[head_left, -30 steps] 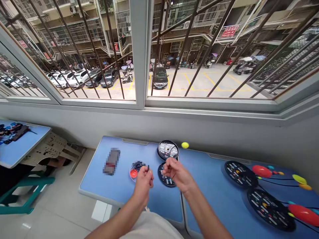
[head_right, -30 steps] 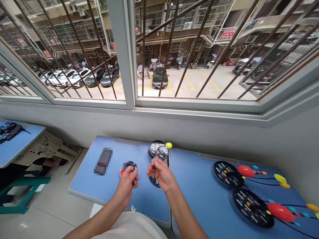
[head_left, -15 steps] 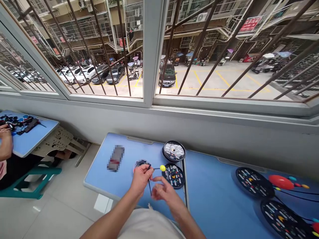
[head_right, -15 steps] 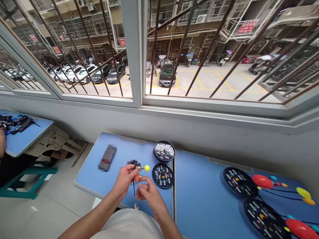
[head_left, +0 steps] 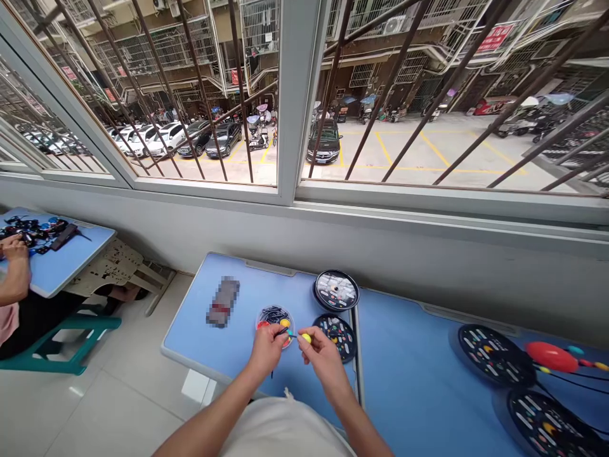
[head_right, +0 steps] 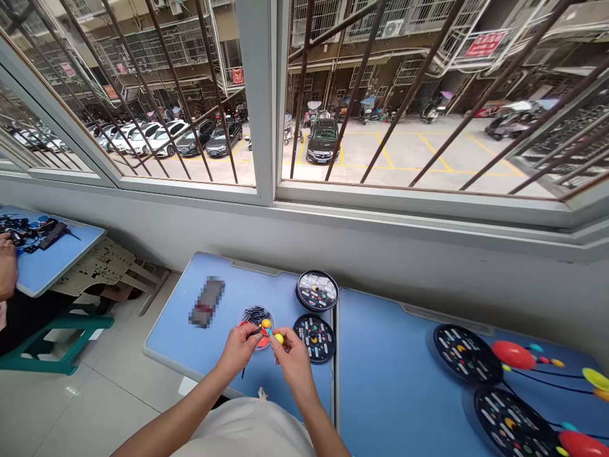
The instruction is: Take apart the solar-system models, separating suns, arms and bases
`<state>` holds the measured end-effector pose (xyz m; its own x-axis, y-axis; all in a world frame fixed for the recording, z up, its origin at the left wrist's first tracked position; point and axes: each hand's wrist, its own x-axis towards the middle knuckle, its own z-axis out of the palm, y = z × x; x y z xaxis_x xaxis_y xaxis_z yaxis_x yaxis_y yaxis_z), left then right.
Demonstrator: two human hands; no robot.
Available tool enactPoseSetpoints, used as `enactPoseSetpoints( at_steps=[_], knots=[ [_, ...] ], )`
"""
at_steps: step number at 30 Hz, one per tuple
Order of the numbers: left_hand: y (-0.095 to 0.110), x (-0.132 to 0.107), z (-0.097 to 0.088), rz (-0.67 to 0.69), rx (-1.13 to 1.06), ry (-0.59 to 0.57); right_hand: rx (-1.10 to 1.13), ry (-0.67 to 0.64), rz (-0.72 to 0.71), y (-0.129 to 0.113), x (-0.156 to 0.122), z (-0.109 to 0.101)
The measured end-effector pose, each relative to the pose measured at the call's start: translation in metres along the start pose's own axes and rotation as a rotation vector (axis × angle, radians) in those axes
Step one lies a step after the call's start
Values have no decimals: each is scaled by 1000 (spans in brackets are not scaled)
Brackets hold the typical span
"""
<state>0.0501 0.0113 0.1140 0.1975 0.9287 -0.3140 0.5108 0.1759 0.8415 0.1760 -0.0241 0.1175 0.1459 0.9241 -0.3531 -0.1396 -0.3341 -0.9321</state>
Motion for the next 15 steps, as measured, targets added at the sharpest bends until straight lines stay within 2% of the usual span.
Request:
enactPoseSetpoints(
  at_steps=[2, 5, 7, 10, 12, 15],
  knots=[
    [-9, 1, -6, -13, 70, 50, 10, 80, -2, 3, 0, -2],
    [-27, 4, -27, -57, 206, 149, 42, 224, -19, 5, -1, -13],
    [-39, 6, -44, -77, 297, 180, 34, 221, -12, 7, 0, -20],
    [-48, 13, -62, -72, 420, 167, -67, 142, -46, 14, 6, -22],
    [-48, 21, -62, -46, 497, 139, -178, 107, -105, 22, 13, -16],
    [-44, 34, -49, -2, 602, 77, -343, 95, -151, 36, 29, 1]
  ],
)
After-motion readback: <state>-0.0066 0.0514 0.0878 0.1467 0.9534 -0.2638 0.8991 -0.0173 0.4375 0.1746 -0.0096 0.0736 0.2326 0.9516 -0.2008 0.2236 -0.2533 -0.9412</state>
